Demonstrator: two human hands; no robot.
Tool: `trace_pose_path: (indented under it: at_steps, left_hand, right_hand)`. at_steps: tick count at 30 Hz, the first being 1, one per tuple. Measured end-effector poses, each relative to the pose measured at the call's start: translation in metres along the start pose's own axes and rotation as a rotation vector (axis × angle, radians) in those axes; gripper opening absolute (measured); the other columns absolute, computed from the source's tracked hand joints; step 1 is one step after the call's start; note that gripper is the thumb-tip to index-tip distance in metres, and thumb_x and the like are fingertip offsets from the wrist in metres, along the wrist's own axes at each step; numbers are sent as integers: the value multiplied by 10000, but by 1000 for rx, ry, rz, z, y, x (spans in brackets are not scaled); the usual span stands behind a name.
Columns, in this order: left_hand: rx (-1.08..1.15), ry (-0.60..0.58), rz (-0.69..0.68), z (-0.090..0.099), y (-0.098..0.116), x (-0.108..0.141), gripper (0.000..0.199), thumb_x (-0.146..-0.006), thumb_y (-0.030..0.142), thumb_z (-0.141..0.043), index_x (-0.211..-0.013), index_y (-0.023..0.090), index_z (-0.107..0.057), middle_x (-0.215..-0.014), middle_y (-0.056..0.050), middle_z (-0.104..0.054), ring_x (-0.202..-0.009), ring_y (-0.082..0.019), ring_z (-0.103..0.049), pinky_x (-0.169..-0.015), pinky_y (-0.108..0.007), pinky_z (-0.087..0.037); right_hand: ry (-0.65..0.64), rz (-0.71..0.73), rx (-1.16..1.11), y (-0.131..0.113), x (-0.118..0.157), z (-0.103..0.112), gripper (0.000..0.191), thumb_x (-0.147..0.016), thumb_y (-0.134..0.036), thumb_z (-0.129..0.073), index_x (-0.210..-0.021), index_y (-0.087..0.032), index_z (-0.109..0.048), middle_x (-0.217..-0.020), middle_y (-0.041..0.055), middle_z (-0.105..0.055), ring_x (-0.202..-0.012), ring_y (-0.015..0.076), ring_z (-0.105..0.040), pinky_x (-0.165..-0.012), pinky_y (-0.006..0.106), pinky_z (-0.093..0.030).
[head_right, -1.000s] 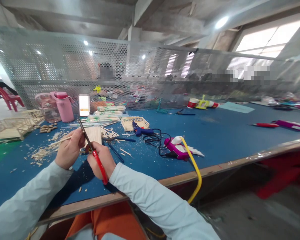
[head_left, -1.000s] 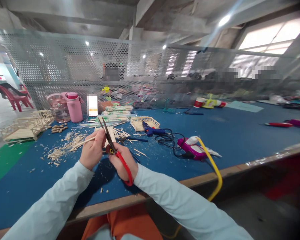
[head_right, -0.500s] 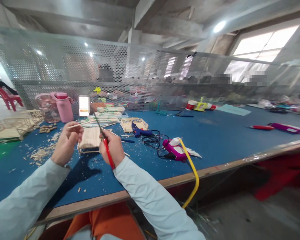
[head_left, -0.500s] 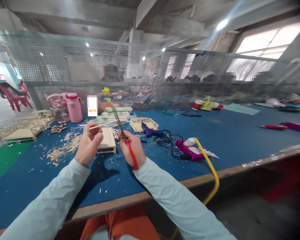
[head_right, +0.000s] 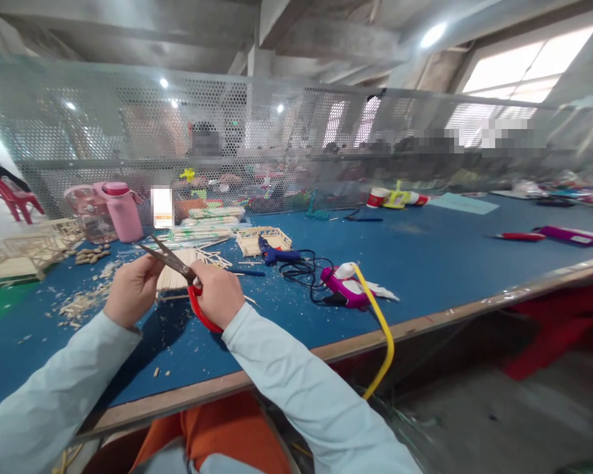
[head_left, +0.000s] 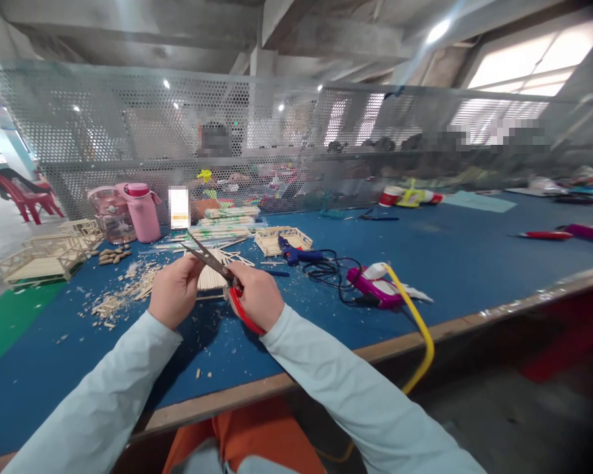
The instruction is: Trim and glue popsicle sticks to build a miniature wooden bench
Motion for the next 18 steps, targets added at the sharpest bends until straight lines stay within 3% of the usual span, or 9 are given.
trace_pose_path:
  at_steps: [6,9,13,18]
  left_hand:
    - [66,-117,-43,-10,3,2,286,-830,259,-403,-883,196,-678,-761,-60,-702,-715,-205,-634,-605,-258,-428]
    - [103,-152,-51,-13,4,3,294,-829,250,-397,-891,187,-678,-714,-58,-688,-699,-200,-626,-619,-261,-429]
    - [72,-133,-62,-8,8,3,299,-824,246,-392,-810,158,-677,-636,-58,-658,-608,-183,-600,-558,-245,-403]
    - [18,-88,-65,-2,6,1,298,-830,262,-391,-821,163,-672,-595,-37,-640,-533,-154,-557,-509,-226,-368]
  right_hand:
    - [44,59,-144,-6,-1,-1,186,-712,-230,-535,-891,-183,-512,-818,44,-558,-735,172,-504,-684,276,-407]
    - [49,90,-169,-7,1,-1,187,-714,-210,-518,-899,-182,-516,-822,48,-556,-743,175,-506,-698,287,-415]
    - [55,125,-184,-4,3,-2,309,-633,-88,-475,-924,-177,-528,-848,58,-586,-770,176,-531,-713,275,-420]
    - [16,112,-169,1,2,-5,288,-598,-47,-431,-829,-177,-543,-676,10,-545,-596,131,-484,-582,217,-378]
Point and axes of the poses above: each hand's wrist, its own x-axis away from the middle knuckle, its own z-axis out of the back of the hand, y = z × x, the point moved 10 cm from there along -x, towards the middle knuckle
